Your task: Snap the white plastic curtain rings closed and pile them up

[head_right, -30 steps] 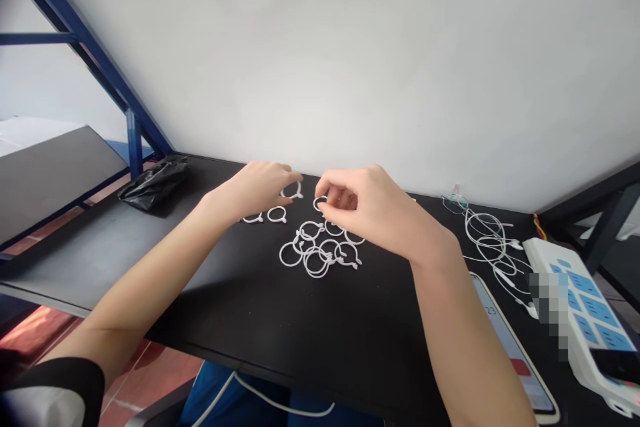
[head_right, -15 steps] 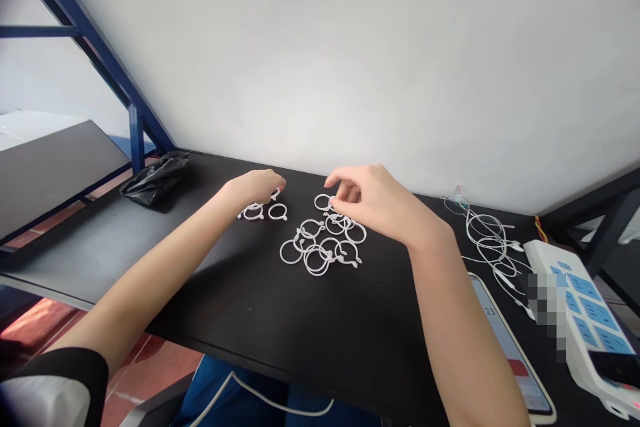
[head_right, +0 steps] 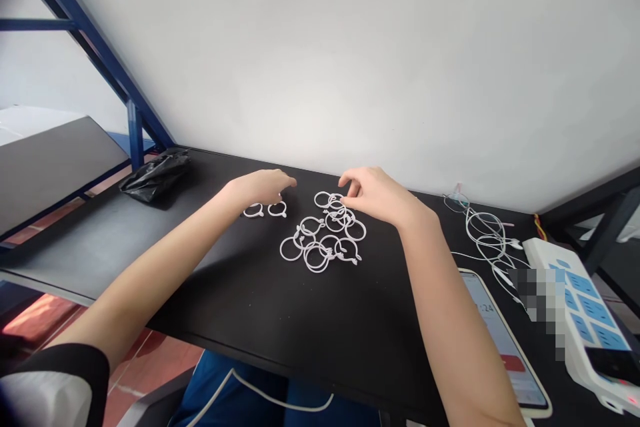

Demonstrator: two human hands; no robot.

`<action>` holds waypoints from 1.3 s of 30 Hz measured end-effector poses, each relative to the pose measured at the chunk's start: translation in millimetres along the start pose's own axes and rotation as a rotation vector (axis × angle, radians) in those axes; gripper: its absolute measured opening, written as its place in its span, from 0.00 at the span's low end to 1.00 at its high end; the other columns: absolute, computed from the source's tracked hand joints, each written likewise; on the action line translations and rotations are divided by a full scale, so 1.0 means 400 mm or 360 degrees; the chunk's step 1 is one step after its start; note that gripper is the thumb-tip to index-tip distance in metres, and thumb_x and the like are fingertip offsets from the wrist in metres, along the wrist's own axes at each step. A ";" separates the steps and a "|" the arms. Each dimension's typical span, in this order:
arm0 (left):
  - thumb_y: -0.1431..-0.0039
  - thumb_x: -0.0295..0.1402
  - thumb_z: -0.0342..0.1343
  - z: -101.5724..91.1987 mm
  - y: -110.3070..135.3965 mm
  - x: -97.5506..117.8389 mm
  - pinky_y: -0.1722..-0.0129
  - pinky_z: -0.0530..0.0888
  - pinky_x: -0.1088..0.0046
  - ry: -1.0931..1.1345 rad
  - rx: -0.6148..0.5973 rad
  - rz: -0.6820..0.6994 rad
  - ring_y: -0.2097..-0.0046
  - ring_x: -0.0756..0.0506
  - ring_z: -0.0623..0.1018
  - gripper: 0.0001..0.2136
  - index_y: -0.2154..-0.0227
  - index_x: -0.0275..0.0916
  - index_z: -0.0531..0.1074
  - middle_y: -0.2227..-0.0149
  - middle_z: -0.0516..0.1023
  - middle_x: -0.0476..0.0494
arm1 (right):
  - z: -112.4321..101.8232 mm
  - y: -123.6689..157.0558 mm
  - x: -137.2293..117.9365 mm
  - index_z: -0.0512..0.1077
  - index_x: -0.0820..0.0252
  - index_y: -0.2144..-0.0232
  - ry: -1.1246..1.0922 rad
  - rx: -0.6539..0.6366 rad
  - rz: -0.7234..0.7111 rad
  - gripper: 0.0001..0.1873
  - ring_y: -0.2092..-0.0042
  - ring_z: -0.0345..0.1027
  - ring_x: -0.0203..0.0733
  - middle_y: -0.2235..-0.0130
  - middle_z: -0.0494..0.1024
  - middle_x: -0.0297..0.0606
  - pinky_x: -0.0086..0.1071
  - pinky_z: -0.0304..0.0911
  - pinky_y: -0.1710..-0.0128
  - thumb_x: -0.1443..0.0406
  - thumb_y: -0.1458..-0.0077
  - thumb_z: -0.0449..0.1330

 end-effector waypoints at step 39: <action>0.37 0.26 0.53 -0.168 0.192 0.106 0.54 0.75 0.75 0.1031 0.0176 0.1244 0.61 0.51 0.80 0.07 0.62 0.37 0.76 0.62 0.82 0.46 | -0.035 0.090 -0.100 0.77 0.55 0.69 -0.0321 -0.0114 -0.0310 0.09 0.67 0.76 0.39 0.68 0.82 0.34 0.32 0.68 0.68 0.57 0.47 0.67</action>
Point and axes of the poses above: each hand's wrist, its own y-axis away from the middle knuckle, its own z-axis out of the palm, x = y × z, the point moved 3 cm from there along -y, towards the middle knuckle
